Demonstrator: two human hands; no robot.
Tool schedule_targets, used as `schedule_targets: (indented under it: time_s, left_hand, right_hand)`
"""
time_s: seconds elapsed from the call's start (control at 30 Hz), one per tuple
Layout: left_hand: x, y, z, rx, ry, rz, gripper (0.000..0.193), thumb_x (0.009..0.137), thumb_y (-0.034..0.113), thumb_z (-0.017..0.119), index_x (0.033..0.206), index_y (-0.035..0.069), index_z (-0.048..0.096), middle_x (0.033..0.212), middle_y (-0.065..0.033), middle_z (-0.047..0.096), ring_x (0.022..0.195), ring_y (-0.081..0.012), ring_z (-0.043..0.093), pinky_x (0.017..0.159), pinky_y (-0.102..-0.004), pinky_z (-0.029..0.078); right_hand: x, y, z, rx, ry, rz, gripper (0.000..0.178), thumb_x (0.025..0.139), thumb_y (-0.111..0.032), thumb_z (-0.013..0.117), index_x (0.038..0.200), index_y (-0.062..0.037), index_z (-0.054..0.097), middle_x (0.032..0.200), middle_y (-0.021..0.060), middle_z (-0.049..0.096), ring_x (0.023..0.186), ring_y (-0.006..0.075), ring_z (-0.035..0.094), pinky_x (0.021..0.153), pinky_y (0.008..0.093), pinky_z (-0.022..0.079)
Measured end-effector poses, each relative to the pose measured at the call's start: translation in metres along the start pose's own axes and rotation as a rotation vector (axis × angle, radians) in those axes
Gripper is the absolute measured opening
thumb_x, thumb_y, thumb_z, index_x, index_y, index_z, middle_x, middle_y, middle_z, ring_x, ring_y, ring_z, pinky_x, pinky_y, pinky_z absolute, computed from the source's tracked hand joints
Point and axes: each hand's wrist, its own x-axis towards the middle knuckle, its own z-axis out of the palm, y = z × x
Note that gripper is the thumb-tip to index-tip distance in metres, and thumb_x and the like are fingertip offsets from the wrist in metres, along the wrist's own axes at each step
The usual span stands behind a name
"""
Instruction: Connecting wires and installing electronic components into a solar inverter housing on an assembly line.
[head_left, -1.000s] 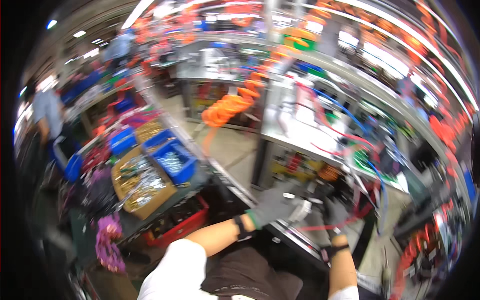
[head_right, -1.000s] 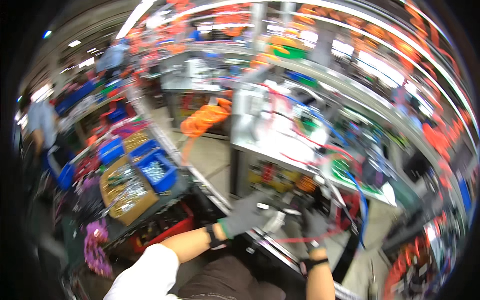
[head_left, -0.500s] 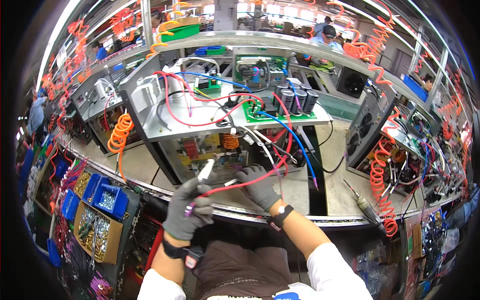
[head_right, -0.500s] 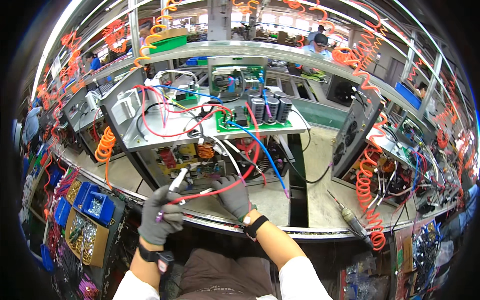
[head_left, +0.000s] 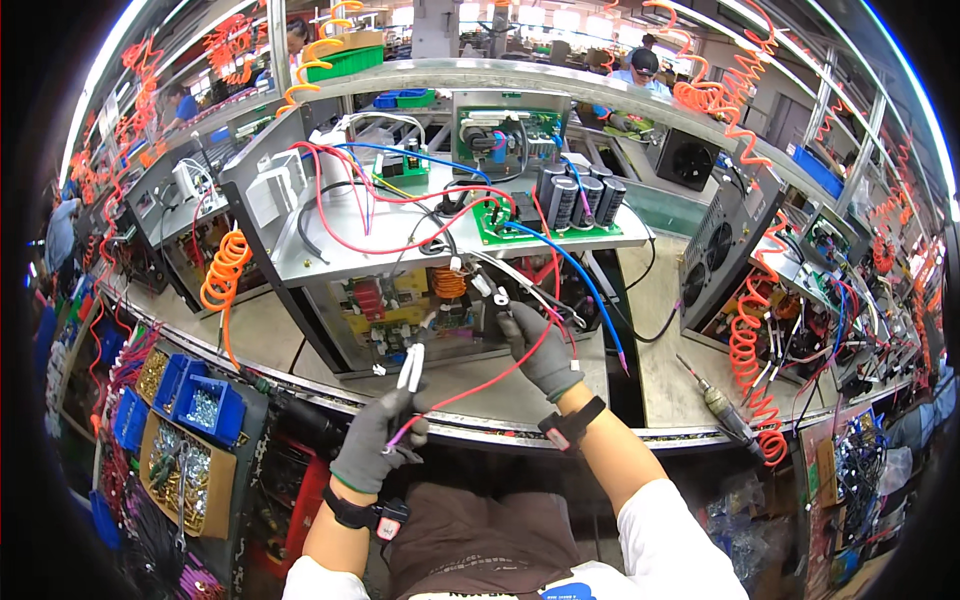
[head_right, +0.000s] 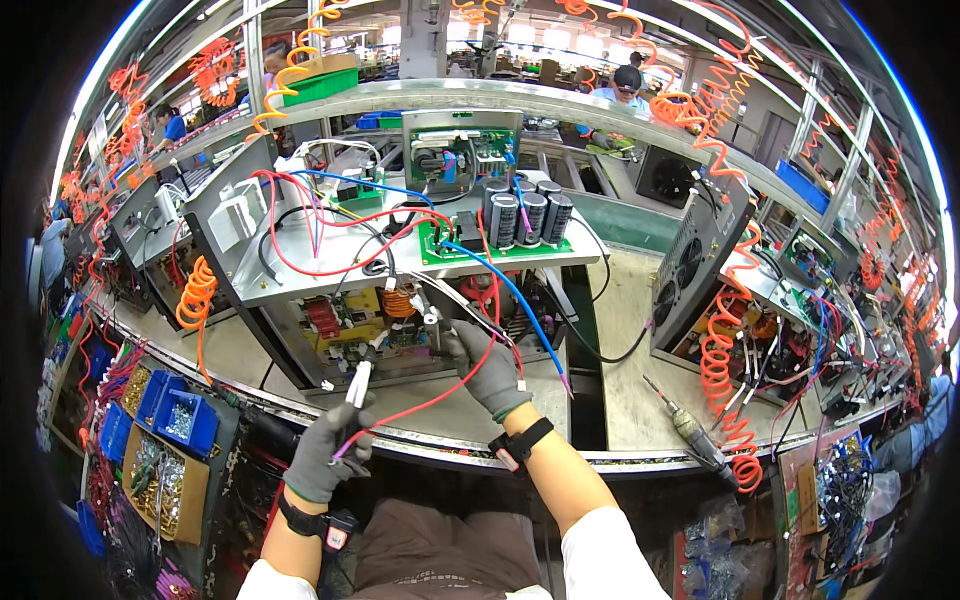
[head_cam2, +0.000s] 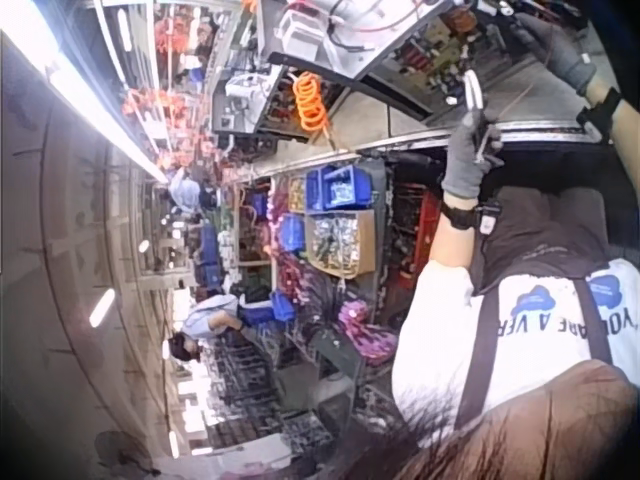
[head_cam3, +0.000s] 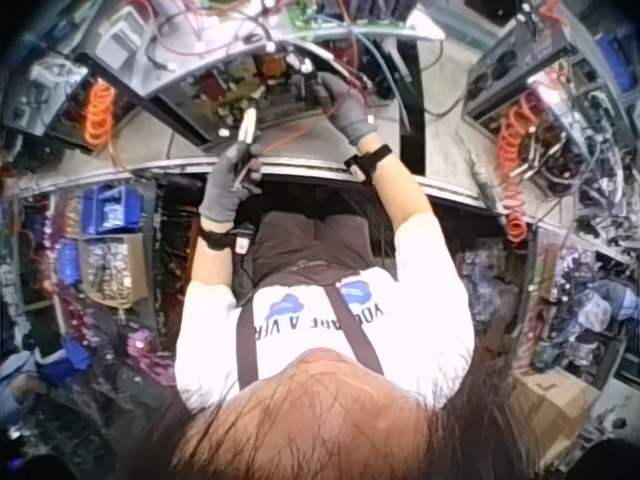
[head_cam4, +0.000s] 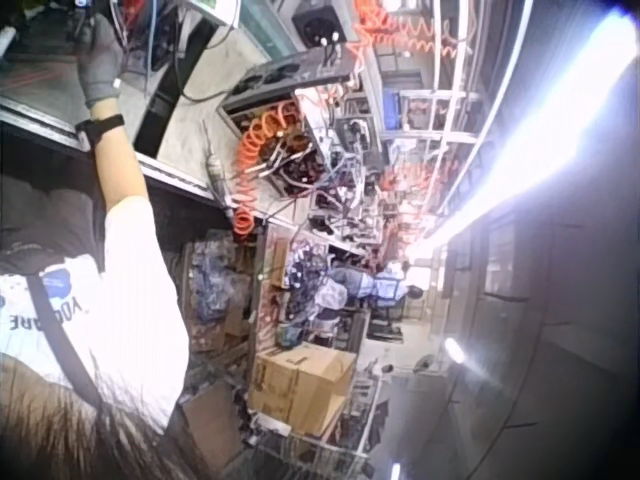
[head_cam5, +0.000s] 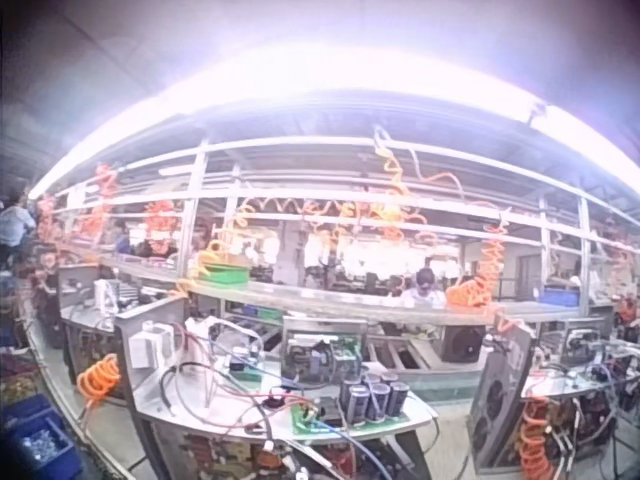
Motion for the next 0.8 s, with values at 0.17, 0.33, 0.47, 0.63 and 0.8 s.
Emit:
schedule_targets:
  time_s: [0.17, 0.33, 0.47, 0.63, 0.8]
  left_hand:
    - [-0.006, -0.013, -0.002, 0.13, 0.066, 0.024, 0.035, 0.09, 0.021, 0.06, 0.118, -0.001, 0.054, 0.092, -0.0063, 0.063, 0.082, -0.014, 0.064, 0.075, -0.0273, 0.055]
    - [-0.002, -0.02, -0.009, 0.48, 0.09, 0.25, 0.051, 0.088, 0.018, 0.063, 0.131, -0.003, 0.046, 0.114, -0.01, 0.059, 0.103, -0.0152, 0.056, 0.092, -0.0278, 0.044]
    - [0.001, -0.002, -0.033, 0.467, 0.462, 0.578, 0.056, 0.086, 0.014, 0.066, 0.133, -0.004, 0.042, 0.127, -0.0163, 0.052, 0.116, -0.0208, 0.051, 0.099, -0.0327, 0.04]
    - [0.032, 0.034, -0.037, 0.402, 0.582, 0.863, 0.067, 0.086, 0.023, 0.068, 0.137, -0.005, 0.035, 0.13, -0.0185, 0.047, 0.117, -0.0257, 0.049, 0.1, -0.0348, 0.039]
    - [0.097, 0.021, -0.075, 0.542, 0.753, 0.943, 0.083, 0.083, 0.048, 0.068, 0.135, -0.004, 0.032, 0.126, -0.0191, 0.046, 0.111, -0.0261, 0.052, 0.096, -0.0355, 0.042]
  right_hand:
    - [0.004, 0.018, 0.0, -0.081, 0.08, -0.113, 0.021, 0.092, -0.024, 0.059, 0.103, -0.006, 0.063, 0.082, 0.0152, 0.064, 0.073, 0.03, 0.064, 0.064, 0.0349, 0.05]
    - [0.004, 0.033, 0.0, 0.097, -0.021, 0.122, 0.02, 0.089, -0.022, 0.063, 0.101, -0.0056, 0.063, 0.088, 0.0166, 0.064, 0.081, 0.0338, 0.063, 0.069, 0.0402, 0.049]
    - [-0.009, 0.001, -0.017, 0.064, -0.022, 0.086, 0.028, 0.089, -0.021, 0.063, 0.109, -0.0015, 0.061, 0.096, 0.0136, 0.065, 0.089, 0.0258, 0.062, 0.079, 0.0353, 0.048]
    - [-0.03, 0.041, -0.056, 0.316, 0.378, 0.452, 0.03, 0.092, -0.02, 0.06, 0.115, -0.001, 0.055, 0.104, 0.0085, 0.058, 0.094, 0.0181, 0.055, 0.088, 0.0302, 0.043]
    - [-0.003, 0.13, -0.057, 0.323, 0.652, 0.388, 0.028, 0.095, -0.028, 0.057, 0.108, -0.0031, 0.054, 0.067, 0.0004, 0.055, 0.059, 0.011, 0.047, 0.053, 0.0266, 0.039]
